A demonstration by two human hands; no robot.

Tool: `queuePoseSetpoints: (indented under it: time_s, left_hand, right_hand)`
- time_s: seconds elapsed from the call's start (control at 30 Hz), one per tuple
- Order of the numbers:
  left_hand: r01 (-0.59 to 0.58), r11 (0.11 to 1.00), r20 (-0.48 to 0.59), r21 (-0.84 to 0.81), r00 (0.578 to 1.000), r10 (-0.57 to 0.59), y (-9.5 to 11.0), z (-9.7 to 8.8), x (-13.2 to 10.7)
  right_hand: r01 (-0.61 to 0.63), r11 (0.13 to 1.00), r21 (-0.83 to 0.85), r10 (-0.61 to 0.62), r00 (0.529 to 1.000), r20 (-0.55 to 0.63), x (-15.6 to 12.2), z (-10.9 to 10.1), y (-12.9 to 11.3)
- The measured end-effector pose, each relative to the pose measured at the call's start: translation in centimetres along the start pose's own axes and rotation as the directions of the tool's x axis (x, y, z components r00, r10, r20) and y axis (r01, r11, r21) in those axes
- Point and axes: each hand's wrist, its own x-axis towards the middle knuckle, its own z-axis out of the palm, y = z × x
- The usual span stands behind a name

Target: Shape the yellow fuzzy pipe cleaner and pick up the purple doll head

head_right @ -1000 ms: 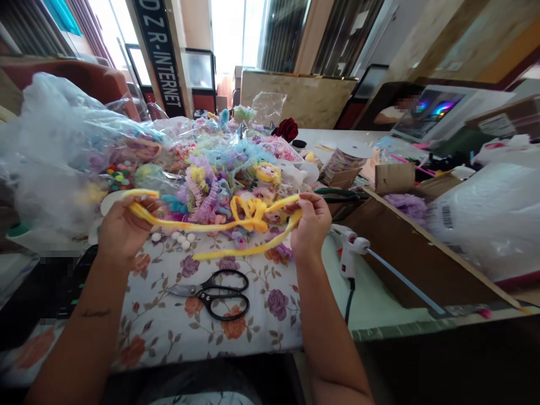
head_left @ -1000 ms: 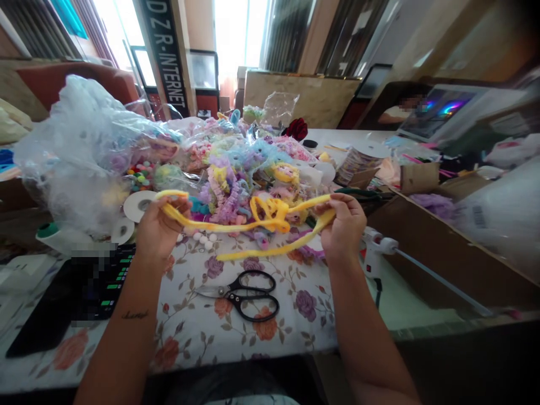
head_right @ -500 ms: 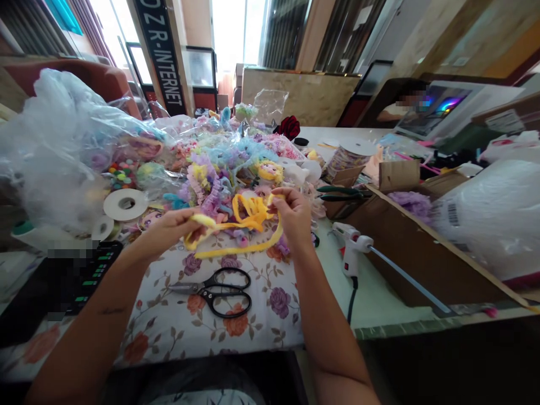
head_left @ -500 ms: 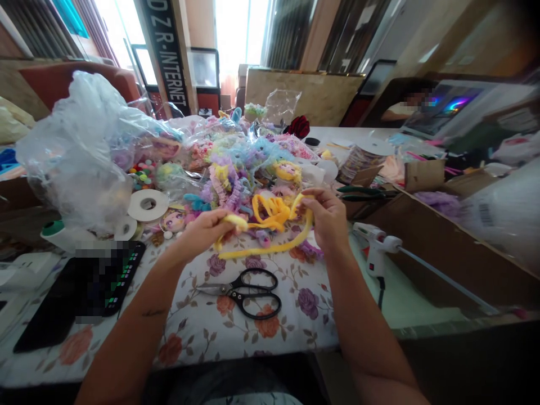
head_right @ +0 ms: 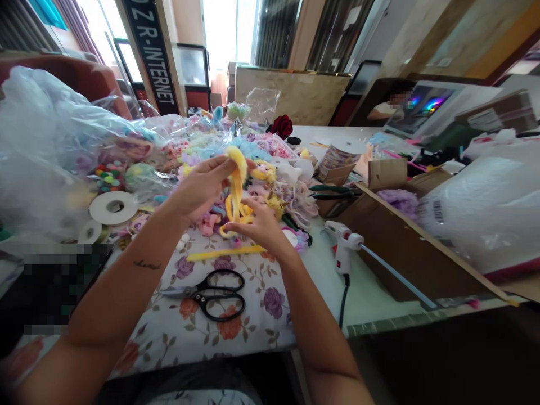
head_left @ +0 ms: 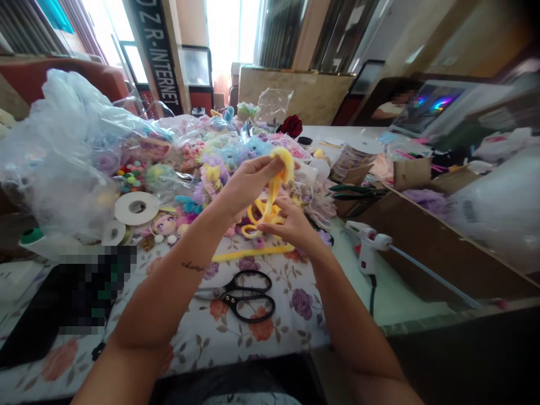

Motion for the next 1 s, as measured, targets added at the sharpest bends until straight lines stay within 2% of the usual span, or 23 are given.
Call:
queuePoseSetpoints:
  time_s: [0.07, 0.17, 0.2, 0.23, 0.27, 0.33, 0.43, 0.5, 0.57, 0.6, 0.67, 0.73, 0.8, 0.87, 0.9, 0.93, 1.0]
  left_hand:
    - [-0.108, 0.994, -0.06, -0.022, 0.992, 0.107, 1.7, -1.3, -0.7]
    - [-0.255, 0.964, -0.181, -0.069, 0.954, 0.239, 5.5, -4.0, -2.8]
    - [-0.293, 0.953, -0.249, -0.077, 0.931, 0.266, 6.8, -5.0, -3.7]
    - [-0.346, 0.932, -0.347, -0.104, 0.891, 0.292, 7.9, -6.0, -4.8]
    - [-0.348, 0.929, -0.407, -0.125, 0.872, 0.271, 8.8, -7.0, -5.9]
    - [-0.42, 0.896, -0.506, -0.143, 0.809, 0.299, 9.7, -8.7, -8.3]
    - [-0.478, 0.829, -0.551, -0.29, 0.792, 0.264, 9.2, -10.8, -11.9]
    - [-0.52, 0.721, -0.547, -0.457, 0.804, 0.233, 8.2, -11.8, -13.9]
    - [-0.585, 0.592, -0.547, -0.554, 0.792, 0.271, 7.2, -12.4, -15.5]
    - [-0.592, 0.557, -0.535, -0.582, 0.795, 0.285, 6.7, -12.6, -16.0]
    - [-0.537, 0.575, -0.487, -0.618, 0.835, 0.256, 5.8, -12.7, -16.8]
    - [-0.419, 0.659, -0.436, -0.625, 0.887, 0.151, 4.8, -12.5, -17.0]
    - [-0.291, 0.738, -0.414, -0.608, 0.91, 0.018, 3.7, -12.0, -16.9]
    - [-0.187, 0.787, -0.406, -0.588, 0.91, -0.087, 2.5, -11.5, -16.7]
    - [-0.145, 0.802, -0.398, -0.579, 0.909, -0.123, 1.9, -11.3, -16.6]
    - [-0.112, 0.816, -0.384, -0.568, 0.912, -0.142, 1.4, -11.1, -16.4]
    - [-0.066, 0.838, -0.349, -0.542, 0.925, -0.152, 0.4, -10.9, -16.4]
  right_hand:
    - [-0.009, 0.994, -0.112, 0.019, 0.996, 0.085, 0.5, 0.0, 0.2]
    - [-0.061, 0.953, -0.295, 0.127, 0.97, 0.209, 1.0, -1.0, 0.9]
    - [-0.075, 0.932, -0.354, 0.164, 0.959, 0.229, 1.0, -1.4, 1.2]
    - [-0.081, 0.91, -0.406, 0.191, 0.952, 0.238, 0.9, -1.8, 1.5]
    - [-0.075, 0.891, -0.447, 0.202, 0.949, 0.244, 0.8, -2.1, 1.7]
    - [-0.044, 0.867, -0.497, 0.205, 0.94, 0.273, 0.1, -2.3, 1.9]
    - [0.013, 0.836, -0.548, 0.212, 0.915, 0.344, -1.1, -1.1, 1.8]
    - [0.029, 0.791, -0.611, 0.258, 0.89, 0.375, -1.9, 0.2, 1.6]
    - [0.04, 0.746, -0.664, 0.297, 0.873, 0.387, -2.4, 1.4, 1.4]
    - [0.045, 0.735, -0.677, 0.307, 0.868, 0.391, -2.5, 1.9, 1.2]
    - [0.046, 0.741, -0.67, 0.306, 0.865, 0.398, -2.5, 2.2, 0.9]
    - [0.041, 0.763, -0.645, 0.285, 0.875, 0.393, -2.1, 1.8, 0.4]
    - [0.023, 0.776, -0.63, 0.257, 0.901, 0.349, -1.2, 0.7, -0.2]
    - [-0.018, 0.802, -0.597, 0.187, 0.957, 0.222, 0.4, -0.7, -0.9]
    - [-0.048, 0.834, -0.55, 0.119, 0.989, 0.093, 1.5, -1.4, -1.3]
    - [-0.061, 0.871, -0.487, 0.05, 0.998, -0.036, 2.7, -2.0, -1.7]
    - [-0.057, 0.927, -0.37, -0.047, 0.963, -0.266, 5.6, -2.9, -2.3]
